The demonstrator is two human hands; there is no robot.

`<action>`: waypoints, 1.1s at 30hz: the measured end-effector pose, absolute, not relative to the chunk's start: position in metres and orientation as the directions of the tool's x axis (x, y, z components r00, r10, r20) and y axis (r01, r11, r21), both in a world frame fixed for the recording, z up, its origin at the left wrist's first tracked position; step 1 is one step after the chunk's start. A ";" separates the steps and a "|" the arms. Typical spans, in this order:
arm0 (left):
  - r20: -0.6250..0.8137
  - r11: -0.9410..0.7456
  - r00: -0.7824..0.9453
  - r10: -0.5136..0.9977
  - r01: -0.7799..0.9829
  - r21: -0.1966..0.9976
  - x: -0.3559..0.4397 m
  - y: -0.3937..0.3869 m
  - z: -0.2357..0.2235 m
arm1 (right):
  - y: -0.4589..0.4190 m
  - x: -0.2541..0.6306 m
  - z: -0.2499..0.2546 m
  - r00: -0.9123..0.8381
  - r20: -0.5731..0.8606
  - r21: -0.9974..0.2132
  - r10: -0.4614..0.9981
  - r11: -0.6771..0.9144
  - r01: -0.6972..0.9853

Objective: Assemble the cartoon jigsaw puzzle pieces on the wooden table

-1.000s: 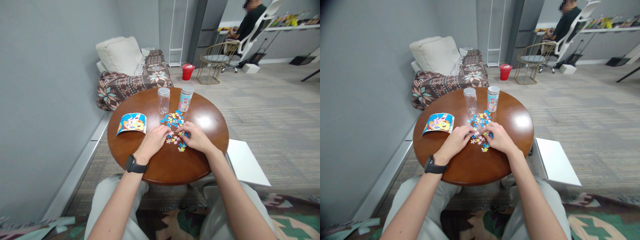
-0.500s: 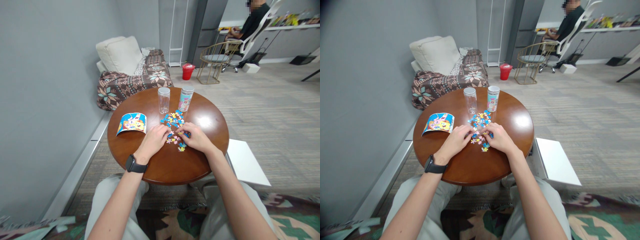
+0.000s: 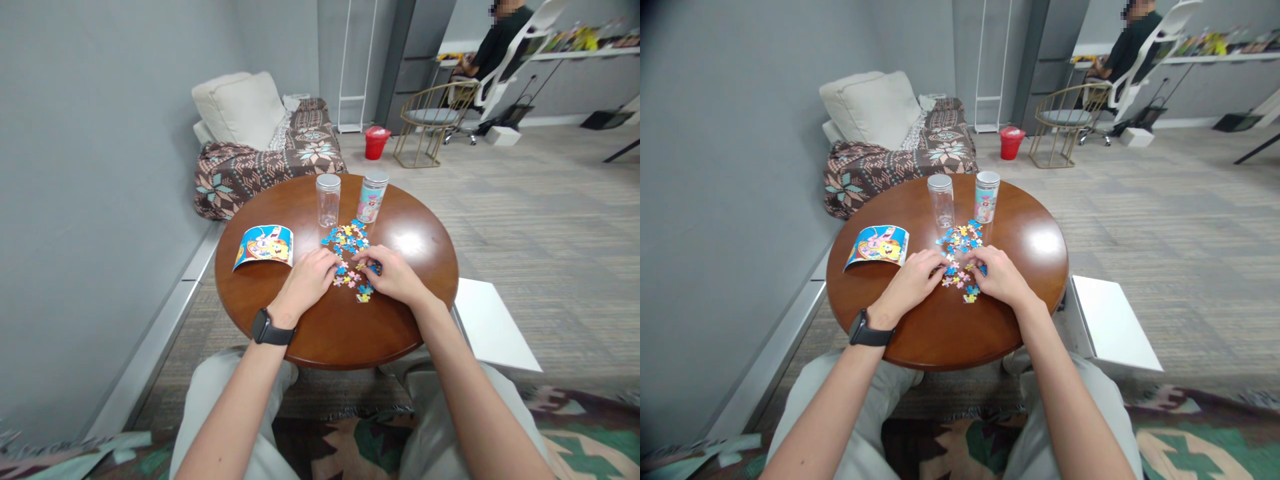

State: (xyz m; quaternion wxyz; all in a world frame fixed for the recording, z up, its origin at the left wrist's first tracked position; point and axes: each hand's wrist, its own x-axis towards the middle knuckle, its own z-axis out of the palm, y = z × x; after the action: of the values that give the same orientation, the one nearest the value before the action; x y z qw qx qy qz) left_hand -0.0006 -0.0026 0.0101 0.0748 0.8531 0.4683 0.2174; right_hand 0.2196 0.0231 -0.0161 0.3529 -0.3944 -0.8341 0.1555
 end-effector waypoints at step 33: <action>0.388 -0.718 0.604 0.696 0.579 0.387 0.004 -0.003 0.010 | 0.016 0.210 -0.007 -0.354 0.518 -0.734 0.779 0.617 0.284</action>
State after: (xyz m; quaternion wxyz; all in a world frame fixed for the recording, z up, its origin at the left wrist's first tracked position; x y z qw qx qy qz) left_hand 0.0039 -0.0034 0.0104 0.1115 0.8887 0.3587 0.2631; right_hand 0.2103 0.0165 -0.0070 0.4537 -0.3422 -0.7763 0.2728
